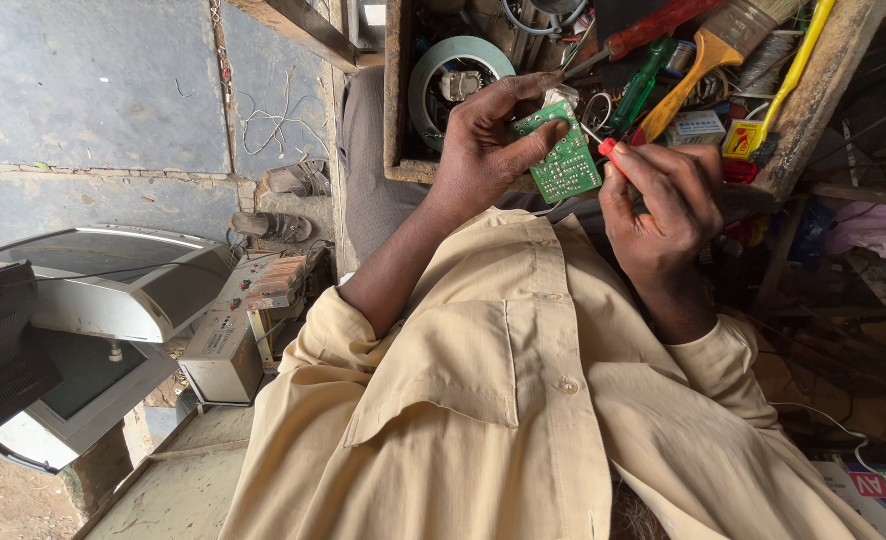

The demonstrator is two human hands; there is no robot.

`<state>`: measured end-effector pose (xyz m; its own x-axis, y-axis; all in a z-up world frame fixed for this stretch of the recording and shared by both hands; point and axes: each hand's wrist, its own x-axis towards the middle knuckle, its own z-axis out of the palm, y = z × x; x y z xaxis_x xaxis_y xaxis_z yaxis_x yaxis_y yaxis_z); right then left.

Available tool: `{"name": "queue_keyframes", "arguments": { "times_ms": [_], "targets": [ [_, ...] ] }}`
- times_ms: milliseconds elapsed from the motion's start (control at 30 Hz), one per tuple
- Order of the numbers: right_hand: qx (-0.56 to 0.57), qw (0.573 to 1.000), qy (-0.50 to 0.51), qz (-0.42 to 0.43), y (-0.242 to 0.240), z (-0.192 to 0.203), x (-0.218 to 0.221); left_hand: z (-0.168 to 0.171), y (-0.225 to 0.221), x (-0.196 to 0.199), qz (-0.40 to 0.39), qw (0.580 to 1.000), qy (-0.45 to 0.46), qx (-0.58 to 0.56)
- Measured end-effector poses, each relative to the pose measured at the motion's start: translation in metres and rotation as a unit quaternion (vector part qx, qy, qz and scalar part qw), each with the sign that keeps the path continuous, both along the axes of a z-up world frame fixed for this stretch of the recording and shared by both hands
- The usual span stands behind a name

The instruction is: The person holds a green circuit board and uses a soldering iron to work on solder joints. They then attach a white plastic connector to a smaller circuit board, brush it with a small brush, and continue soldering the connector to the board.

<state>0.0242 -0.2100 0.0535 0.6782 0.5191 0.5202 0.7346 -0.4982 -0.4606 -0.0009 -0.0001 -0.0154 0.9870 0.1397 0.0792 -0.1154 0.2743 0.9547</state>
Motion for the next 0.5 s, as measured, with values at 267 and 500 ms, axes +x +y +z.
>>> {"name": "queue_keyframes", "arguments": {
  "times_ms": [267,500],
  "targets": [
    [0.005,1.0,-0.01,-0.007,-0.0013,-0.0021,-0.0008,-0.0003,-0.0012,0.0005,0.007,1.0,-0.004,0.013],
    [0.0,0.999,-0.026,-0.03,0.0022,0.0014,0.0009,0.0086,0.0006,0.0014,0.017,0.997,-0.015,0.074]
  ]
}}
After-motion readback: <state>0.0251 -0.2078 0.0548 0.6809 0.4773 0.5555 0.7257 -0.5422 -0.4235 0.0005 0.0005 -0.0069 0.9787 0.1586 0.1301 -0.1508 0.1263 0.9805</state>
